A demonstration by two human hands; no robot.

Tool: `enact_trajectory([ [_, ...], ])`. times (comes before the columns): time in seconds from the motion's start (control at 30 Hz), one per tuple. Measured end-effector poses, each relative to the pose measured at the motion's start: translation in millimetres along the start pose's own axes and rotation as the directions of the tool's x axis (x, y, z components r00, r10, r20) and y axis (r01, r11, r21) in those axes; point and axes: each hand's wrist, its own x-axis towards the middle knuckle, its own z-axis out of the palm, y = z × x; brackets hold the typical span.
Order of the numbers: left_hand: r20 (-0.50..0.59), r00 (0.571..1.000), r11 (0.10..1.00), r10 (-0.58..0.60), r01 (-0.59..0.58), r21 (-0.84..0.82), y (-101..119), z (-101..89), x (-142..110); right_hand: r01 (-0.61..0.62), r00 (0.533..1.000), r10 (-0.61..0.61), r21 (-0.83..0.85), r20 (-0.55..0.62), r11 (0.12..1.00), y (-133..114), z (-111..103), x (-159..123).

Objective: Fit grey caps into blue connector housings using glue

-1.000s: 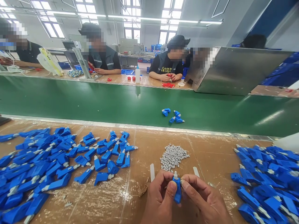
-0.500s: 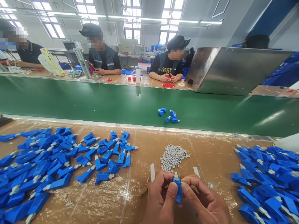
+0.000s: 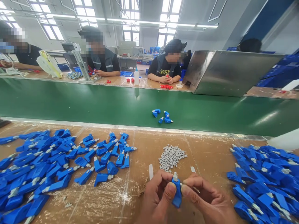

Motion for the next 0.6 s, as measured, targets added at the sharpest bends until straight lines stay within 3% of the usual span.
enact_trajectory([
  [0.1, 0.066, 0.996, 0.995, -0.055, 0.06, -0.082, 1, 0.0, 1, -0.065, 0.99, 0.056, 0.062, 0.129, 0.996, -10, -3, 2],
  [0.2, 0.089, 0.996, 0.99, -0.031, 0.043, -0.133, -1, 1.8, 1, -0.075, 0.941, 0.058, 0.038, 0.334, 0.996, -22, -2, -1],
  [0.27, 0.097, 0.995, 0.99, -0.029, 0.042, -0.137, 0, 3.8, -2, -0.065, 0.912, 0.048, 0.027, 0.407, 0.998, -29, -2, -5],
  [0.43, 0.103, 0.994, 0.994, 0.028, -0.017, -0.112, 12, 9.7, -15, -0.01, 0.892, 0.026, -0.038, 0.452, 0.999, -36, -2, -17],
  [0.6, 0.135, 0.991, 0.983, -0.013, 0.037, -0.177, 22, 9.3, -25, -0.042, 0.886, 0.02, 0.037, 0.463, 0.998, -35, 4, -25],
])
